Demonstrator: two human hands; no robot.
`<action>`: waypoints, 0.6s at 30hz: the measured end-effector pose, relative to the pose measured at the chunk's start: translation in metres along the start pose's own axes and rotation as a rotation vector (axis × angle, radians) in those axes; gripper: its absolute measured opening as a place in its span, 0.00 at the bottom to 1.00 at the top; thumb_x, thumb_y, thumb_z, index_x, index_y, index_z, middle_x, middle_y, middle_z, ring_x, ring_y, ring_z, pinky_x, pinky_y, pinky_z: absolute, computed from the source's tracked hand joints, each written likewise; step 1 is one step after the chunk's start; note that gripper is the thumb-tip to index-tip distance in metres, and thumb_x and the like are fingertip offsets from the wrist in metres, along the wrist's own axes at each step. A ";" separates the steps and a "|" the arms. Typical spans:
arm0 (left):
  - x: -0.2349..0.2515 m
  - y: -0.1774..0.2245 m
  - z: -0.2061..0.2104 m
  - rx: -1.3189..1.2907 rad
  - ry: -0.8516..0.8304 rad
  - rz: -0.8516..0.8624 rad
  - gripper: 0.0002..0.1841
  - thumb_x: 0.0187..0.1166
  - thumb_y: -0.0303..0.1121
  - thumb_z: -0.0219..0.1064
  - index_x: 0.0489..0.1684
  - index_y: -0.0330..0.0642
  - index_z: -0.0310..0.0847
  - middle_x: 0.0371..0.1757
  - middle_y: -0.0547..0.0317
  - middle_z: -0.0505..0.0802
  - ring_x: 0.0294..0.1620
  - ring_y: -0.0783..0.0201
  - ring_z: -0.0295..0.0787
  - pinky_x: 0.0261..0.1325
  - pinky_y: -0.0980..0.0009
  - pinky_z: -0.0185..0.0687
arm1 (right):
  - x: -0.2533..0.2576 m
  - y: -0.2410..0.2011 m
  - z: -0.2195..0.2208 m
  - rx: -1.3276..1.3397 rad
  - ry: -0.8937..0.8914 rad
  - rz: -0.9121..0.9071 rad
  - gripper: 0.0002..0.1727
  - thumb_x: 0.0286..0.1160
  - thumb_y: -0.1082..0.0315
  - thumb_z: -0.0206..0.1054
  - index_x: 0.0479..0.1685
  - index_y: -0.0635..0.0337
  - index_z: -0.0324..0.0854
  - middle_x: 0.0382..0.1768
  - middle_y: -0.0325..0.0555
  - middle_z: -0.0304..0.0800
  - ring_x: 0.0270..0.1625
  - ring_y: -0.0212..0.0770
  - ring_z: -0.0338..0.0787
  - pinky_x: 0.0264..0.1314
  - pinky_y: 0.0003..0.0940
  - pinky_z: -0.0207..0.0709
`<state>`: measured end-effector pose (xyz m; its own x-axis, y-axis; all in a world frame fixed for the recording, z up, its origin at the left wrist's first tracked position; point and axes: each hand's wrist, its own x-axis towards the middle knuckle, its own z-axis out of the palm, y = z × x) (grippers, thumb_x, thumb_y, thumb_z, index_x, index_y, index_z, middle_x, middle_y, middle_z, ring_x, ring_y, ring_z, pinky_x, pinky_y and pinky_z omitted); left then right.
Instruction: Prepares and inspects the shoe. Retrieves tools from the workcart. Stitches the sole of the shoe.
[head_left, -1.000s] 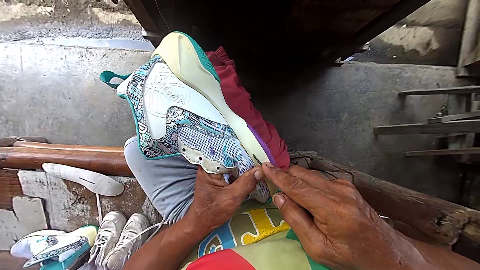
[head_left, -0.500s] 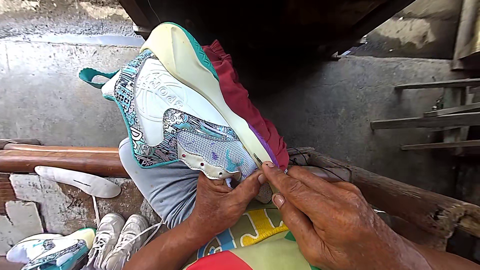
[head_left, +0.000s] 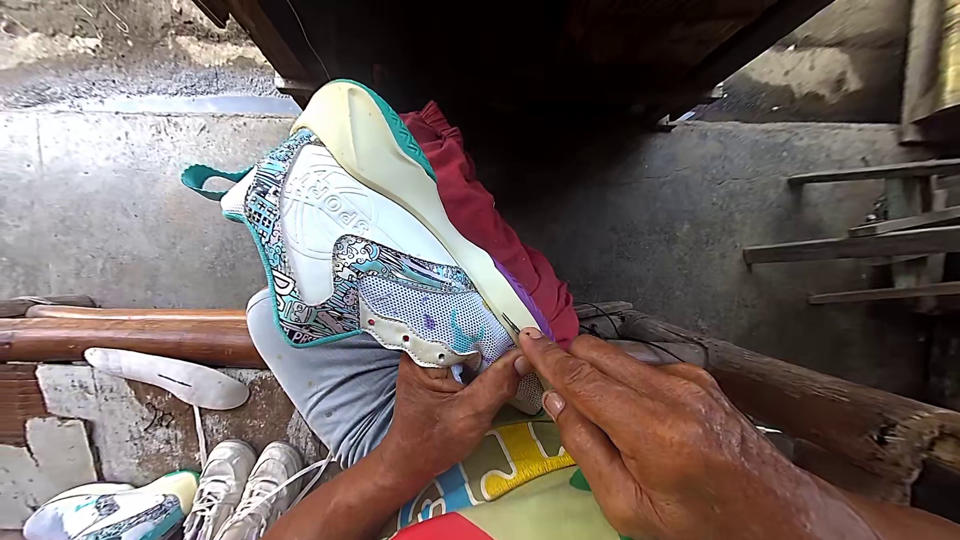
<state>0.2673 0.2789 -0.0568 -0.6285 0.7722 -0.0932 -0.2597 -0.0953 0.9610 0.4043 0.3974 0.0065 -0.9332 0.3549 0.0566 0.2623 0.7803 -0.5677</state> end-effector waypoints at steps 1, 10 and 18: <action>0.000 0.000 0.000 -0.003 -0.002 -0.002 0.16 0.64 0.17 0.79 0.48 0.34 0.82 0.42 0.58 0.97 0.46 0.66 0.96 0.56 0.67 0.94 | 0.000 0.000 0.000 -0.004 0.003 0.001 0.24 0.81 0.67 0.51 0.67 0.66 0.86 0.32 0.46 0.85 0.23 0.38 0.78 0.18 0.30 0.63; -0.001 0.000 0.000 -0.010 0.001 0.010 0.17 0.63 0.17 0.80 0.48 0.35 0.82 0.42 0.59 0.97 0.46 0.67 0.96 0.57 0.67 0.94 | 0.001 -0.001 0.003 -0.005 0.015 -0.008 0.24 0.80 0.67 0.52 0.67 0.66 0.86 0.34 0.47 0.86 0.23 0.38 0.78 0.18 0.30 0.63; -0.003 0.000 -0.001 0.010 -0.011 0.021 0.15 0.64 0.18 0.79 0.47 0.38 0.84 0.43 0.62 0.97 0.47 0.69 0.96 0.58 0.69 0.93 | 0.003 -0.003 0.005 -0.018 0.032 -0.005 0.24 0.80 0.67 0.52 0.66 0.66 0.86 0.33 0.48 0.86 0.21 0.38 0.77 0.17 0.30 0.62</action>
<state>0.2686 0.2763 -0.0571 -0.6254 0.7771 -0.0701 -0.2388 -0.1050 0.9654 0.3994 0.3941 0.0042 -0.9263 0.3670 0.0854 0.2624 0.7909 -0.5528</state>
